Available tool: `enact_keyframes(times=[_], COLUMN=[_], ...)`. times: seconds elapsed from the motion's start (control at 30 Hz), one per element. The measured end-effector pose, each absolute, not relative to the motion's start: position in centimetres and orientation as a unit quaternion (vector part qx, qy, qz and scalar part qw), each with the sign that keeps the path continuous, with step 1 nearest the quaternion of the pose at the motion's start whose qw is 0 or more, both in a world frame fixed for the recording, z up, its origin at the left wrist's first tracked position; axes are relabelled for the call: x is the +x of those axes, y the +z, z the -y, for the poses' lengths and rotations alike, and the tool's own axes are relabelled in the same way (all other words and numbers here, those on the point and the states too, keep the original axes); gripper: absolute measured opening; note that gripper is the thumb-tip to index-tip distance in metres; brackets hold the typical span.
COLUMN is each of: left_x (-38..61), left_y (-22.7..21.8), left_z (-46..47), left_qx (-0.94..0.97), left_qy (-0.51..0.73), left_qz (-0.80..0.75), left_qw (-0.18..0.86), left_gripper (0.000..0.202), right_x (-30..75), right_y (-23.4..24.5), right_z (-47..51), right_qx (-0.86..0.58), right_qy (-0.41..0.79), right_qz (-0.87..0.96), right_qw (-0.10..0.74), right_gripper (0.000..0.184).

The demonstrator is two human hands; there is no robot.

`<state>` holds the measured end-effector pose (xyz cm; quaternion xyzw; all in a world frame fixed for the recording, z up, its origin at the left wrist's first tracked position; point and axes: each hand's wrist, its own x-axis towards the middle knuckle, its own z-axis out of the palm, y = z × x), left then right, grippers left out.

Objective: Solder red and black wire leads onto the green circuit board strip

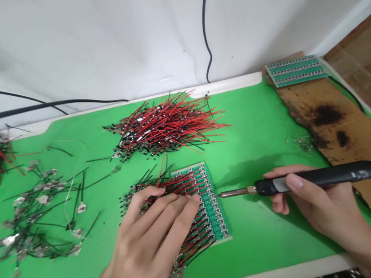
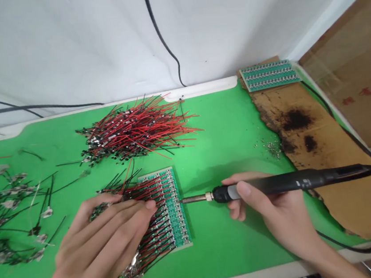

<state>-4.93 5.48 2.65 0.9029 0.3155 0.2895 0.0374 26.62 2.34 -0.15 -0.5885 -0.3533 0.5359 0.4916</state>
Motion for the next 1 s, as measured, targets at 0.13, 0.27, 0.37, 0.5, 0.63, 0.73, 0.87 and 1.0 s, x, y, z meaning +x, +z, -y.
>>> enact_keyframes(times=[0.13,0.27,0.37,0.5,0.63,0.73,0.87,1.0], left_x=[-5.0,-5.3,-5.8,-6.6,-6.4,-5.6,-5.1,-5.8], left_y=[3.1,3.5,4.2,4.8,4.4,3.9,4.2,5.5], left_z=[-5.1,-4.7,-5.1,-7.5,-10.6,-12.1,-12.5,-11.8], left_qx=[0.917,0.916,0.877,0.761,0.747,0.743,0.725,0.699], left_qy=[0.259,0.237,0.284,0.333,0.277,0.264,0.289,0.342], left_qz=[-0.304,-0.323,-0.383,-0.548,-0.579,-0.580,-0.585,-0.576], left_qw=[-0.003,0.022,0.063,0.100,0.172,0.203,0.223,0.249], left_gripper=[0.027,0.025,0.028,0.013,0.022,0.022,0.019,0.022], right_x=[26.9,26.1,25.4,25.8,27.0,27.2,26.9,26.8], right_y=[-0.6,0.2,1.1,0.5,-0.9,-1.1,-0.8,-0.7], right_z=[-2.5,-2.8,-2.9,-3.0,-3.1,-3.2,-3.4,-3.4], right_qx=[-0.562,-0.576,-0.592,-0.583,-0.556,-0.549,-0.540,-0.542], right_qy=[0.553,0.548,0.550,0.551,0.561,0.559,0.561,0.570], right_qz=[0.372,0.343,0.318,0.333,0.372,0.385,0.385,0.366], right_qw=[0.490,0.500,0.495,0.496,0.487,0.488,0.496,0.497], right_gripper=[0.031,0.035,0.038,0.038,0.035,0.034,0.034,0.034])
